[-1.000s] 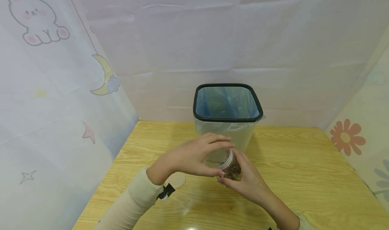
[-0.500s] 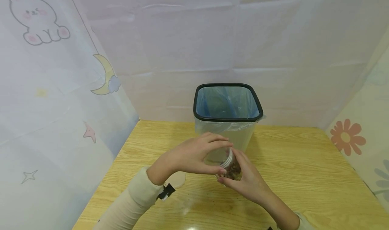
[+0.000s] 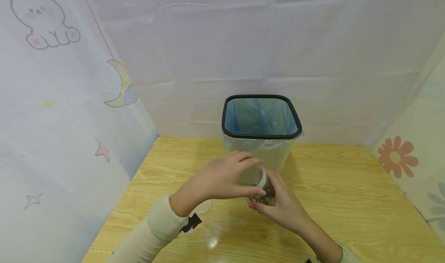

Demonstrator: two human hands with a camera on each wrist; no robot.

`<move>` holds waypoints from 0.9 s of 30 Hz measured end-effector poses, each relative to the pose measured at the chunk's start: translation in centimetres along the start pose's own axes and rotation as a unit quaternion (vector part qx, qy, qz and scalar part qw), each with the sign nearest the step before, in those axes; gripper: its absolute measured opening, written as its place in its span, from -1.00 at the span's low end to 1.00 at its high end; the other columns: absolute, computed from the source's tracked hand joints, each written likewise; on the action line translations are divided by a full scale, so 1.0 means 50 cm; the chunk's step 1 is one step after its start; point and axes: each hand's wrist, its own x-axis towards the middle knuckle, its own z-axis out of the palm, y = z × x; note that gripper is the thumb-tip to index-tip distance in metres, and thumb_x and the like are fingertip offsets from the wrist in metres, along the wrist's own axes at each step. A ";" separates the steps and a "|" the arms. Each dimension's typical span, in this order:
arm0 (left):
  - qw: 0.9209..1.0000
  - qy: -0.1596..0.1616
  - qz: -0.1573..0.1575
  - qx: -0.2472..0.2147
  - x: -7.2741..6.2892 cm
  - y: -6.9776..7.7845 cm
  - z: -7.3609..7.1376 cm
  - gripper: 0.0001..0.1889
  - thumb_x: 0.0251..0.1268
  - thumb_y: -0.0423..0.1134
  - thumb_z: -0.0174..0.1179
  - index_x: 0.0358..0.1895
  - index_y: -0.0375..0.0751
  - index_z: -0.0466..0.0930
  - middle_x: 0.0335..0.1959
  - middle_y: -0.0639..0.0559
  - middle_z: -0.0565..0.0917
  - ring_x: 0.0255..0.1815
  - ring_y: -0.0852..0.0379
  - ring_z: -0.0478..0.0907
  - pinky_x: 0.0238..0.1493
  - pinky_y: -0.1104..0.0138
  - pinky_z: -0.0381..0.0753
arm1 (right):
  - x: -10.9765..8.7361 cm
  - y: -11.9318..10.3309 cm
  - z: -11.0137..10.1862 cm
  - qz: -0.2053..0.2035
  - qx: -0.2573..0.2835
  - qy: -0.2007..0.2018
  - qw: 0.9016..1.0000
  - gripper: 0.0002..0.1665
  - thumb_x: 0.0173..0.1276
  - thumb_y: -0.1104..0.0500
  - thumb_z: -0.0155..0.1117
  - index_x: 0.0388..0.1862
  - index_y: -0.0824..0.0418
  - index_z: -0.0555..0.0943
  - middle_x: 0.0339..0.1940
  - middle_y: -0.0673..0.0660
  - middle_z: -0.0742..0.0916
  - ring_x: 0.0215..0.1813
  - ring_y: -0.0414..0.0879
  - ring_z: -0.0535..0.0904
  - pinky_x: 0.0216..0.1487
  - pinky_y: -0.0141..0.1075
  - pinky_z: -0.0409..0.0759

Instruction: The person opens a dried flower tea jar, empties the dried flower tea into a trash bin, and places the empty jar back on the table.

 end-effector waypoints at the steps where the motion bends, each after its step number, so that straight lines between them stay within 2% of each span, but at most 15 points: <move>1: 1.000 -0.001 -0.006 0.002 0.000 0.001 0.000 -0.22 0.30 0.46 0.11 0.48 0.14 0.38 0.31 0.17 0.52 0.28 0.19 0.48 0.07 0.26 0.68 | 0.000 0.000 0.000 -0.002 0.002 0.000 1.000 0.06 0.16 -0.14 0.59 0.55 0.05 0.27 0.33 0.18 0.50 0.11 -0.10 0.58 -0.02 -0.28 0.69; 9: 0.999 -0.013 -0.052 -0.003 0.002 0.009 0.002 -0.20 0.26 0.54 0.03 0.46 0.19 0.40 0.30 0.16 0.52 0.27 0.17 0.50 0.01 0.19 0.71 | -0.001 0.004 0.003 -0.007 0.018 0.000 1.000 0.03 0.17 -0.10 0.60 0.54 -0.05 0.27 0.29 0.15 0.51 0.06 -0.02 0.60 -0.08 -0.30 0.70; 16: 0.998 -0.019 -0.059 -0.009 0.000 0.011 0.000 -0.12 0.17 0.58 0.08 0.49 0.21 0.36 0.33 0.17 0.49 0.29 0.18 0.47 0.02 0.19 0.70 | -0.003 0.005 0.004 -0.008 0.023 0.000 1.000 0.06 0.14 -0.09 0.62 0.55 -0.04 0.26 0.30 0.17 0.51 0.01 -0.10 0.61 -0.07 -0.32 0.70; 21: 0.999 -0.016 -0.031 0.002 0.001 0.002 -0.004 -0.08 0.15 0.56 0.13 0.53 0.20 0.29 0.40 0.16 0.42 0.36 0.16 0.40 0.05 0.19 0.69 | -0.002 0.004 0.003 -0.006 0.006 0.003 1.000 0.06 0.16 -0.14 0.60 0.54 0.04 0.28 0.31 0.15 0.52 0.06 -0.10 0.60 -0.06 -0.29 0.69; 27: 0.999 -0.006 0.045 -0.014 -0.004 -0.020 -0.014 -0.08 0.17 0.38 0.33 0.56 0.09 0.26 0.50 0.03 0.34 0.46 0.08 0.30 0.31 0.16 0.54 | -0.001 0.001 0.004 -0.008 -0.029 0.015 0.999 0.06 0.15 -0.10 0.62 0.53 0.11 0.30 0.35 0.16 0.52 0.21 -0.02 0.56 0.09 0.03 0.63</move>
